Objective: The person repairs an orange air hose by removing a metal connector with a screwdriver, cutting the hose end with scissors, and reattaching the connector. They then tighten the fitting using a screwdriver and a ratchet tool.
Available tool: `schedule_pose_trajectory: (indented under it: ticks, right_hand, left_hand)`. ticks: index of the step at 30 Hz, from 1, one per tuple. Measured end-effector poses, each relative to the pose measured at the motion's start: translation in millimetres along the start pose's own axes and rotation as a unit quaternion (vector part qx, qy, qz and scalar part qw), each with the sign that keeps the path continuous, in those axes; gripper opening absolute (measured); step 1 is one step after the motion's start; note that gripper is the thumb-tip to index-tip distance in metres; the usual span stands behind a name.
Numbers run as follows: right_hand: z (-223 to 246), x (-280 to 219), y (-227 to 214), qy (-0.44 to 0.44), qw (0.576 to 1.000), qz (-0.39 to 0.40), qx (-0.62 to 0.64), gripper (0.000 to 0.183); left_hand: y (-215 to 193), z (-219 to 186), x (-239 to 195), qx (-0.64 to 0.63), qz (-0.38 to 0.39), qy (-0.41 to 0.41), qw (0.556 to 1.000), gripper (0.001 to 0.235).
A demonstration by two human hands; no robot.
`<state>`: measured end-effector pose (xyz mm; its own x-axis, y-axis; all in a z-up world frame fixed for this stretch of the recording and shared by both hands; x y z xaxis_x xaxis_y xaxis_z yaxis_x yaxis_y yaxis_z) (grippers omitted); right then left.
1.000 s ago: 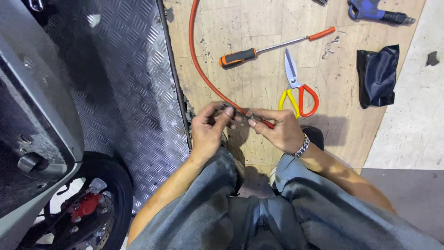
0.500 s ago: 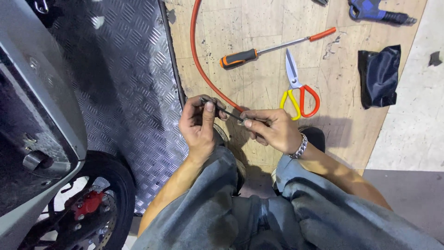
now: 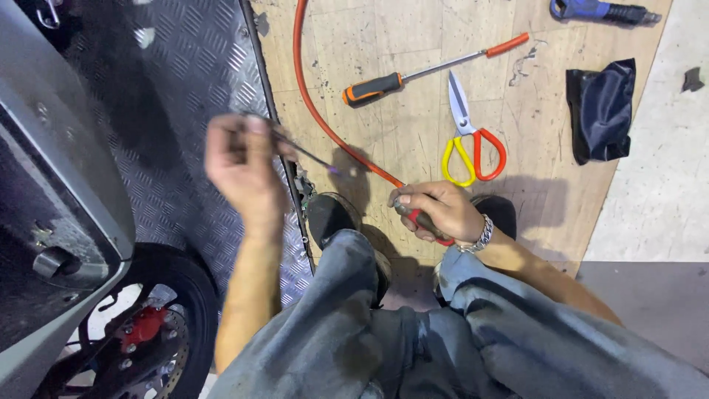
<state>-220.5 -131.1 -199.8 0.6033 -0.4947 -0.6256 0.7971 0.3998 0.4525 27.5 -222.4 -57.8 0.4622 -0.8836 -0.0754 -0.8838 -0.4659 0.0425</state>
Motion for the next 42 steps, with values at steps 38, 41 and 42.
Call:
schedule_pose_trajectory:
  ticks: [38,41,42]
  right_hand:
    - [32.4,-0.9,6.2,-0.065,0.998,0.02,0.006,0.036]
    - [36.6,-1.6,10.4,-0.055,0.998,0.035,-0.001,0.037]
    - [36.4,-1.1,11.1,-0.055,0.998,0.036,-0.001,0.037]
  left_hand:
    - [46.4,38.9,-40.5,-0.098,0.085,-0.059,0.99,0.007]
    - [43.1,43.9,-40.4,-0.101,0.079,-0.069,0.989,0.008]
    - [43.1,42.4,-39.8,-0.101,0.078,-0.069,0.989,0.008]
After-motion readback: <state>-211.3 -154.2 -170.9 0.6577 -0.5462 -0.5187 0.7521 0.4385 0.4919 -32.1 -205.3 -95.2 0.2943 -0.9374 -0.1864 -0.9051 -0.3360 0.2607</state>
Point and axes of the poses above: each hand's wrist, its own x-axis towards the middle knuckle, its own y-axis out of the palm, z = x × y, the point moved 10 cm from there along x, towards the middle knuckle, and after that the axes turned 11 degrees about -x, right-handed, at the moved point
